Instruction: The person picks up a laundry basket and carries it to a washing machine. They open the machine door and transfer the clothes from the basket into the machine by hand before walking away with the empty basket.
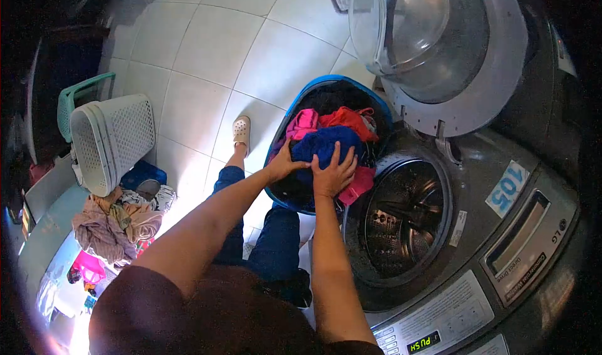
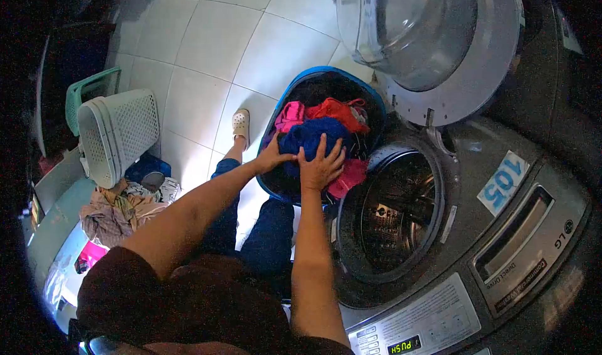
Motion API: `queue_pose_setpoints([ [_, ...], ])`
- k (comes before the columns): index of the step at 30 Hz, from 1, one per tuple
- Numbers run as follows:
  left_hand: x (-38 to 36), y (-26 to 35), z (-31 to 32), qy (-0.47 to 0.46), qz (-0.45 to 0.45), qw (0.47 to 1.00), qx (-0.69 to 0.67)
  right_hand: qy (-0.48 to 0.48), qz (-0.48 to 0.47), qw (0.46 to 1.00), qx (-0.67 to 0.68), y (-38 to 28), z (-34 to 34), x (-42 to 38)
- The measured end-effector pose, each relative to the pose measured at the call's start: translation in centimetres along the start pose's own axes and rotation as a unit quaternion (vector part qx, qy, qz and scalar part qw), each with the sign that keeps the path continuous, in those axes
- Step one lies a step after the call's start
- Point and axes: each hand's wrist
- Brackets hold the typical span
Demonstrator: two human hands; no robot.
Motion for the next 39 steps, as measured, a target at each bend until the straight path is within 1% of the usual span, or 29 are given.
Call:
queue_pose_setpoints([
  [2,1.3,-2.0,0.0,0.004,0.004,1.000,-0.010,0.010,0.006,1.000,-0.006,-0.5,0.1,-0.2],
  [3,0.8,-0.9,-0.4,-0.012,-0.039,0.999,0.019,0.010,0.008,1.000,-0.006,-0.4,0.1,-0.4],
  [5,-0.2,0.1,0.2,0.028,-0.025,0.998,0.060,0.010,-0.001,1.000,0.000,-0.3,-0.9,-0.1],
  [7,-3.1,1.5,0.2,0.079,-0.028,0.993,0.087,0.001,-0.024,1.000,-0.004,0.2,-1.8,-0.1],
  [9,-6.9,1.2,-0.7,0.096,0.024,0.983,0.153,0.001,-0.057,0.998,0.014,-0.1,-3.0,-0.4],
  [10,-8.2,0.0,-1.9,0.108,0.086,0.979,0.152,0.003,-0.072,0.997,0.015,0.2,-2.7,-0.4],
  [11,-10.8,0.8,-4.4,0.082,0.082,0.992,0.053,-0.018,-0.079,0.997,0.012,-0.2,-3.5,-0.8],
  [12,-12.1,-1.1,-6.4,0.067,0.057,0.996,0.032,-0.047,-0.070,0.996,-0.011,-0.7,-4.3,-1.0],
  [13,-12.8,-4.5,-8.0,0.047,0.032,0.998,0.011,-0.076,-0.054,0.995,-0.038,-0.9,-4.8,-1.0],
  [14,-13.3,-8.8,-8.9,0.087,-0.021,0.996,-0.014,-0.119,-0.049,0.990,-0.055,-0.4,-4.9,-0.7],
  [15,-10.8,-20.0,-9.7,0.063,0.128,0.972,0.188,-0.163,-0.041,0.983,-0.077,-0.2,-5.3,-0.3],
  [16,-11.8,-23.2,-11.4,0.049,-0.069,0.984,0.160,-0.199,-0.030,0.976,-0.084,0.2,-5.9,-0.1],
  [17,-21.9,-12.7,-15.8,0.190,-0.213,0.957,-0.046,-0.234,-0.017,0.968,-0.088,0.1,-6.2,0.5],
  [19,-25.2,-20.8,-17.0,0.273,-0.221,0.936,-0.002,-0.283,0.035,0.951,-0.117,-2.6,-9.2,0.1],
  [20,-27.2,-23.4,-17.9,0.283,-0.249,0.926,0.014,-0.278,0.043,0.953,-0.115,-2.9,-9.2,0.2],
  [21,-30.3,-24.0,-18.6,0.297,-0.249,0.921,-0.032,-0.273,0.055,0.954,-0.112,-3.1,-9.3,0.5],
  [23,-34.5,-25.2,-19.4,0.311,-0.280,0.905,-0.074,-0.261,0.062,0.955,-0.127,-4.8,-9.2,0.8],
  [26,-39.5,-21.4,-19.3,0.360,-0.316,0.866,-0.143,-0.294,-0.020,0.942,-0.159,-10.2,-9.4,1.1],
  [27,-39.4,-21.8,-18.3,0.376,-0.302,0.856,-0.186,-0.301,-0.051,0.935,-0.183,-13.0,-9.4,1.3],
  [29,-38.6,-23.0,-15.5,0.403,-0.269,0.834,-0.263,-0.308,-0.135,0.929,-0.153,-18.9,-9.4,1.8],
  [30,-37.7,-23.5,-13.8,0.393,-0.273,0.833,-0.279,-0.312,-0.190,0.926,-0.098,-21.8,-8.9,2.0],
  [31,-36.6,-23.9,-12.2,0.385,-0.276,0.831,-0.291,-0.328,-0.278,0.903,-0.016,-24.7,-7.5,2.6],
  [32,-35.9,-23.8,-11.2,0.376,-0.281,0.829,-0.304,-0.344,-0.362,0.864,0.066,-27.7,-6.4,3.3],
  [33,-36.1,-22.5,-10.9,0.351,-0.272,0.809,-0.386,-0.404,-0.371,0.822,0.153,-32.3,-7.3,2.0],
  [34,-36.7,-20.7,-10.9,0.324,-0.259,0.781,-0.466,-0.464,-0.373,0.768,0.236,-37.8,-9.8,-0.9],
  [35,-36.4,-20.3,-10.2,0.367,-0.228,0.760,-0.485,-0.499,-0.397,0.732,0.243,-42.7,-12.6,-4.0],
  [36,-36.0,-20.4,-10.0,0.390,-0.224,0.742,-0.497,-0.534,-0.420,0.692,0.246,-47.0,-15.9,-7.3],
  [38,-35.2,-20.4,-9.9,0.443,-0.216,0.692,-0.527,-0.604,-0.491,0.566,0.272,-53.6,-23.4,-14.0],
  [39,-36.2,-18.4,-10.7,0.487,-0.214,0.645,-0.549,-0.657,-0.522,0.460,0.292,-55.8,-26.3,-16.6],
])
Point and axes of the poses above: each hand's wrist, its own x-axis towards the middle knuckle, its own z-axis out of the palm, y = z × x, and after that the axes turned 6 degrees about -y, right-handed
